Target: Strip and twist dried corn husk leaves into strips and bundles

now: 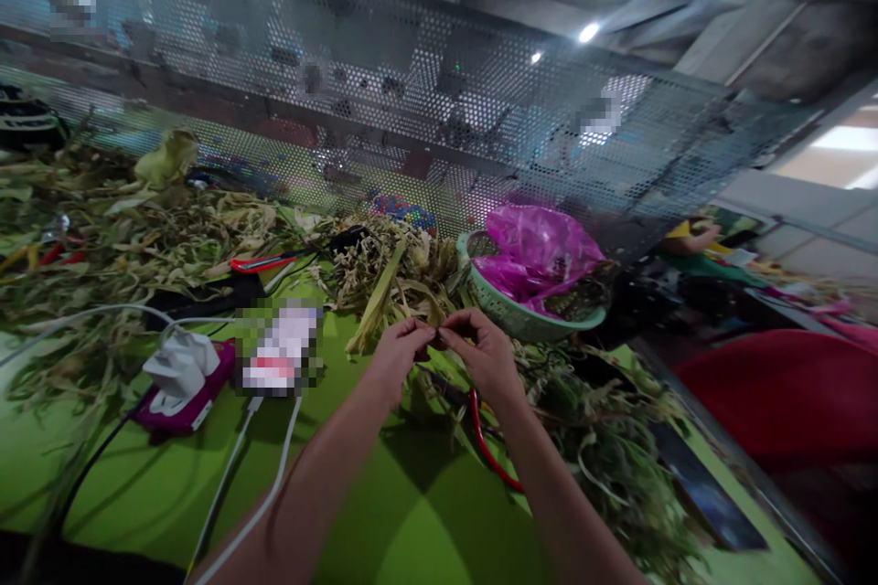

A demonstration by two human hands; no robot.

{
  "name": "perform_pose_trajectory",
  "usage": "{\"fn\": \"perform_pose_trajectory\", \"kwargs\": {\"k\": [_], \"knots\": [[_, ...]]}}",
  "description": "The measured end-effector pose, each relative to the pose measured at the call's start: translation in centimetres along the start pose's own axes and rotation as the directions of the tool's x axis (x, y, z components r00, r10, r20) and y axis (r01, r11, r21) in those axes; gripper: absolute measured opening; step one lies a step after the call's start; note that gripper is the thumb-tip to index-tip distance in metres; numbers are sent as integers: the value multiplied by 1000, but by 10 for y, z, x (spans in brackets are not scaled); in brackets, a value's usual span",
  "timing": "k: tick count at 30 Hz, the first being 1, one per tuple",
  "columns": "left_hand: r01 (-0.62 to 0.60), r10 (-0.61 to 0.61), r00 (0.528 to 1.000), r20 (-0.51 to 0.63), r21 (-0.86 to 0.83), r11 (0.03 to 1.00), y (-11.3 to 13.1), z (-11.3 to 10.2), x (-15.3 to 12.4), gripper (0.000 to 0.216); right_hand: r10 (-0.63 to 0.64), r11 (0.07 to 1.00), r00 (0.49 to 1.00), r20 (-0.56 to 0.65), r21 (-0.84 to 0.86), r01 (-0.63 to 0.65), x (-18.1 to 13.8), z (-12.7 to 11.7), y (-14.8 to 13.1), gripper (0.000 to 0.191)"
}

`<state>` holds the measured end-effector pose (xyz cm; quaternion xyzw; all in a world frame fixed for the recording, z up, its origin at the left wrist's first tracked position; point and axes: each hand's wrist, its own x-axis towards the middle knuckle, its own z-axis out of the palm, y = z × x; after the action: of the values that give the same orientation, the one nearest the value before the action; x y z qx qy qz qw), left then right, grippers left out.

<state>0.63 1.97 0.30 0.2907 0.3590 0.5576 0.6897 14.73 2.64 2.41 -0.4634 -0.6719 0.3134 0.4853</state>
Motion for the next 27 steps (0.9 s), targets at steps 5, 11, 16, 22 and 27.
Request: {"fn": "perform_pose_trajectory", "kwargs": {"k": [5, 11, 16, 22, 27], "knots": [[47, -49, 998, -33, -73, 996, -3, -3, 4, 20, -147, 985, 989, 28, -88, 149, 1, -3, 5, 10], [104, -110, 993, -39, -140, 985, -5, -3, 4, 18, -202, 959, 977, 68, -190, 211, 1, -7, 6, 4], [46, -50, 998, -30, -123, 991, -1, -2, 1, 20, -105, 983, 994, -1, -152, 104, 1, -3, 4, 9], [-91, 88, 995, 39, 89, 992, 1, 2, 0, 17, 108, 991, 993, -47, 85, -104, 2, -4, 9, 20], [-233, 216, 972, 89, 316, 920, 0, -3, 6, 9, 136, 982, 991, 14, 127, -137, 5, -9, 11, 31]]}}
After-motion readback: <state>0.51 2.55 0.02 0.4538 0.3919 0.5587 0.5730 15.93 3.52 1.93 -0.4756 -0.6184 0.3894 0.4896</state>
